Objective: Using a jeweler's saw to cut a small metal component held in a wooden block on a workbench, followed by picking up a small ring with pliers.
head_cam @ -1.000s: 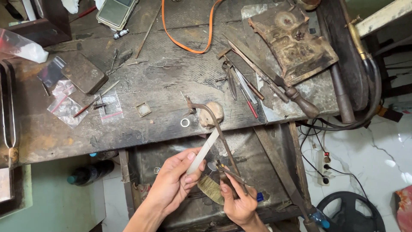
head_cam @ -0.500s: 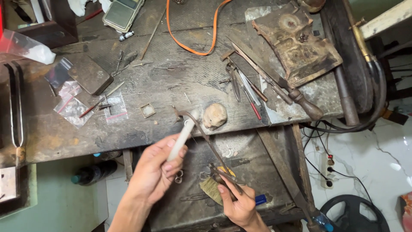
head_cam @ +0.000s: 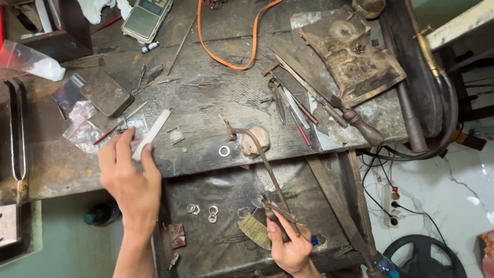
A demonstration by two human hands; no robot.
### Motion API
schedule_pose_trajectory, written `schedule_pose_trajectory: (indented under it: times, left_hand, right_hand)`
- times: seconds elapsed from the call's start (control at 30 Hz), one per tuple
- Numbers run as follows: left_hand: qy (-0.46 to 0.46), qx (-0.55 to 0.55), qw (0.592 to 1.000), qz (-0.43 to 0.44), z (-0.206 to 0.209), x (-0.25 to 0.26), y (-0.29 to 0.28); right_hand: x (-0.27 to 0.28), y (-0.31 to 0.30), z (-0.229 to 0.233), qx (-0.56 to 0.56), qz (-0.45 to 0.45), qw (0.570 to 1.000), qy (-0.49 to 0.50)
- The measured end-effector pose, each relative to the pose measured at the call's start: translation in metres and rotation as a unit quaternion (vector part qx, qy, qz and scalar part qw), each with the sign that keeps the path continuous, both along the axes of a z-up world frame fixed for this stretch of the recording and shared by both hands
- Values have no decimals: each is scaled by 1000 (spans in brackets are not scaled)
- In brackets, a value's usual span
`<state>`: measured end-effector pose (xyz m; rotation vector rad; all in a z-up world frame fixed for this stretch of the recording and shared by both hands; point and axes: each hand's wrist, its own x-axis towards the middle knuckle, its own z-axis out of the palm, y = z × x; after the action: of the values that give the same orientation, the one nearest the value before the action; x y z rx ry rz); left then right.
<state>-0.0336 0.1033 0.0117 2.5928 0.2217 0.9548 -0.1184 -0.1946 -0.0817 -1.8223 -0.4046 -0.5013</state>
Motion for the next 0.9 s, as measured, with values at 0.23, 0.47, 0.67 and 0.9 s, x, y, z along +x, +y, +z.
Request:
schedule_pose_trajectory:
  times: [0.23,0.47,0.67,0.9]
  left_hand:
    - [53,-171,965,-193,13,-15,-59]
    - [141,-141,945,-259,12,0,-74]
    - [143,-184,933,-274,5,23,-77]
    - [120,-251,918,-281,-7,33,-88]
  right_hand:
    - [-3,-1,-3,-30,-32,999,0]
    - [0,0,6,-57,-70,996,17]
    - [2,1,12,-30,-63,997,41]
    - [2,-1,3,-19,-31,998,52]
